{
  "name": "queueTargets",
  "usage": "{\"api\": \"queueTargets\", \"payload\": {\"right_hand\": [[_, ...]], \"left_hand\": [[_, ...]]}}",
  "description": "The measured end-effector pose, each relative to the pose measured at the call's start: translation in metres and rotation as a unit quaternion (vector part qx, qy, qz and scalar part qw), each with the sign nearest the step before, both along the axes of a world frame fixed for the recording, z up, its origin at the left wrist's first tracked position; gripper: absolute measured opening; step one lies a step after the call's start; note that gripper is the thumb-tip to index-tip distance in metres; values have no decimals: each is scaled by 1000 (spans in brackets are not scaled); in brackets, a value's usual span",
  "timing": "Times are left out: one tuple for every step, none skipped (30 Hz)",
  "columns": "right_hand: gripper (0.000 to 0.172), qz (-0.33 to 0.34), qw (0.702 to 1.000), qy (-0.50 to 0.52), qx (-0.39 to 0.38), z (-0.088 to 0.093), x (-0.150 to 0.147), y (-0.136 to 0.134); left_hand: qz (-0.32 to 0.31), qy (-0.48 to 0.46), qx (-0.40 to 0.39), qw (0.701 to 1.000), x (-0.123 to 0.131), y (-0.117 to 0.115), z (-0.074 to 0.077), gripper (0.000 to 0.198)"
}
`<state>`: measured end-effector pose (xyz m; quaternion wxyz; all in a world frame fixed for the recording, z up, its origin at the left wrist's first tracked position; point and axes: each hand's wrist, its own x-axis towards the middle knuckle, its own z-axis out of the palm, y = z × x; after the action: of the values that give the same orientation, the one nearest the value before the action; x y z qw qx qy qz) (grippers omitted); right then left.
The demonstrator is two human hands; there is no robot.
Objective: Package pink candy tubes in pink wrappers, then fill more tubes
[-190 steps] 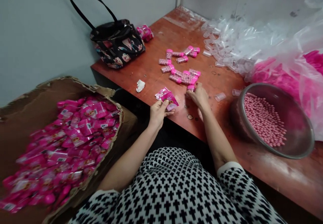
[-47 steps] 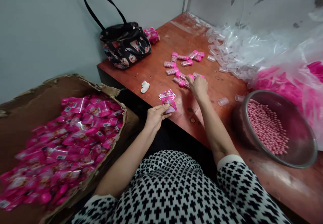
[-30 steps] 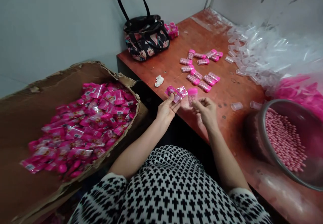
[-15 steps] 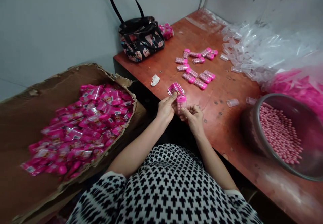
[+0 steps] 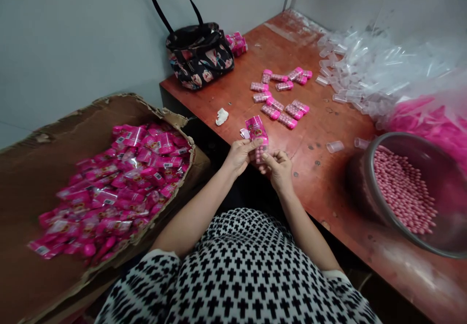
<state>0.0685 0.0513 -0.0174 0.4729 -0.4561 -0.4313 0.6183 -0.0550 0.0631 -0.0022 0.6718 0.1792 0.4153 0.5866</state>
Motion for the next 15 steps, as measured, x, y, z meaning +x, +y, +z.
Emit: {"api": "queueTargets", "payload": {"right_hand": [[30,2,1000,11,-9,0,0,1],[31,0,1000,13,-10,1,1,1],[31,-6,1000,6,-3,1,1,1],[30,-14,1000,-6,7,1,1,1],[30,-20,999,-20,17,1,0,0],[30,-21,999,-29,23,1,0,0],[30,-19,999,-31,25,0,0,0],[29,-10,999,-31,24,0,0,-1],[29,3,999,-32,26,0,1,-1],[29,13,998,-41,37,0,1,-1],[30,16,996,-65,62,2,3,0],[34,12,989,-104,103,4,5,1],[41,6,975,-155,157,8,6,2],[50,0,953,-209,218,12,7,3],[59,-1,924,-260,279,16,8,5]], "left_hand": [[-3,15,3,1000,-1,0,1,31],[-6,30,7,1000,-1,0,1,30],[-9,43,11,999,-1,0,2,30],[-12,54,13,998,-1,0,3,29],[-15,59,15,998,0,-1,4,29],[-15,61,16,998,0,-1,4,29],[-13,59,15,998,1,-2,5,30],[-11,57,13,998,1,-2,5,30],[-9,55,12,998,1,-3,6,30],[-4,55,11,998,1,-3,6,30],[1,58,11,998,0,-3,6,31],[8,63,10,998,0,-3,7,31],[14,70,9,997,0,-3,7,31],[18,74,8,997,1,-4,7,31],[18,73,6,997,3,-4,7,31]]}}
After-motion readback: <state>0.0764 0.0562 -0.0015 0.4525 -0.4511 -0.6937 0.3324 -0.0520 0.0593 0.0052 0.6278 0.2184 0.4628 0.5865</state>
